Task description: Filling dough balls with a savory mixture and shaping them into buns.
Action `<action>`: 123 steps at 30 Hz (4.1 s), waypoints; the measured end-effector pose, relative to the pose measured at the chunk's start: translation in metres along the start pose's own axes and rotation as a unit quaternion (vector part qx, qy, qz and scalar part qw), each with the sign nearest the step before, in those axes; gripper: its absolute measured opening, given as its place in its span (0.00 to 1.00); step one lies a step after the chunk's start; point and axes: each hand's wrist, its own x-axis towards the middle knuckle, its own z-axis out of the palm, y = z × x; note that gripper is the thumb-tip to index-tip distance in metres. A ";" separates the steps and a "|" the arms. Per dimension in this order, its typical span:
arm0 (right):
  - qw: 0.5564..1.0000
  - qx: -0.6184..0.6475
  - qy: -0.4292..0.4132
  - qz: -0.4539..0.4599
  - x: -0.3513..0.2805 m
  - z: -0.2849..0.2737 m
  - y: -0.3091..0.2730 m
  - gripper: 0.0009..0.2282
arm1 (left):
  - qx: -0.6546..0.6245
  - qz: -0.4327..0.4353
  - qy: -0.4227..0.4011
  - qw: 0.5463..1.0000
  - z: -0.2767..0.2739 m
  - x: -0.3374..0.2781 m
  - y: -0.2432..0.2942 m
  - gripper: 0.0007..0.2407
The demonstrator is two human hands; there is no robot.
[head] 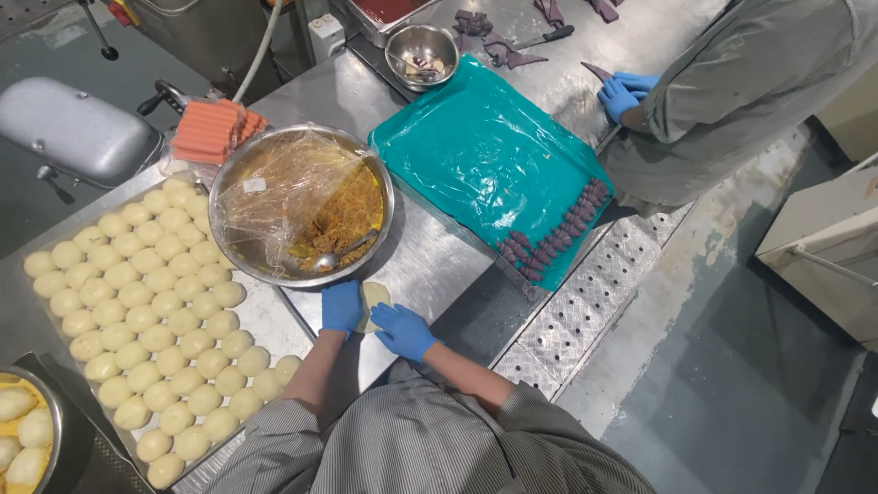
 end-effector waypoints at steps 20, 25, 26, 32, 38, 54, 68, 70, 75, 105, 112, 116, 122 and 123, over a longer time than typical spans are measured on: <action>0.943 0.274 0.032 0.186 0.048 -0.050 -0.018 0.18 | -0.196 -0.037 0.275 0.940 -0.074 -0.066 0.039 0.16; 0.969 0.149 0.195 0.021 0.045 -0.105 -0.093 0.14 | -0.943 -0.284 -0.066 0.158 -0.107 -0.045 0.043 0.28; 0.970 0.150 0.191 0.020 0.041 -0.121 -0.110 0.14 | -0.944 -0.285 -0.063 0.157 -0.134 -0.040 0.052 0.28; 0.930 0.211 0.279 -0.107 0.053 -0.186 -0.120 0.22 | -0.893 -0.183 0.022 0.410 -0.191 -0.023 0.067 0.25; 0.802 0.583 -0.001 0.131 0.070 -0.175 -0.075 0.20 | -0.720 -0.122 -0.046 0.682 -0.221 -0.025 0.098 0.26; 0.897 0.114 0.357 -0.232 0.015 -0.250 -0.189 0.07 | -0.831 0.113 -0.048 0.542 -0.267 -0.016 0.068 0.24; 0.929 0.322 0.171 0.065 0.062 -0.219 -0.135 0.08 | -0.847 -0.107 -0.176 0.491 -0.273 -0.051 0.085 0.28; 0.924 0.265 0.272 0.043 0.055 -0.206 -0.154 0.17 | -0.872 -0.230 -0.072 0.426 -0.227 -0.058 0.075 0.27; 0.963 0.049 0.223 -0.144 0.053 -0.128 -0.152 0.27 | -0.810 -0.246 -0.012 0.531 -0.165 -0.107 0.080 0.19; 0.936 -0.326 -0.051 -0.121 0.227 -0.117 0.012 0.06 | -0.683 -0.257 0.231 0.644 -0.167 -0.129 -0.025 0.20; 0.930 -0.317 0.067 -0.171 0.220 -0.095 0.034 0.10 | -0.934 -0.257 0.164 0.184 -0.223 -0.105 -0.011 0.27; 0.955 -0.262 0.002 -0.142 0.208 -0.117 0.007 0.09 | -0.934 -0.259 0.169 0.176 -0.202 -0.116 -0.015 0.26; 0.955 -0.243 -0.068 -0.157 0.193 -0.117 0.012 0.14 | -0.905 -0.264 0.200 0.267 -0.165 -0.128 -0.030 0.20; 0.953 -0.246 -0.077 -0.158 0.192 -0.116 0.012 0.14 | -0.773 -0.257 0.240 0.529 -0.168 -0.129 -0.026 0.18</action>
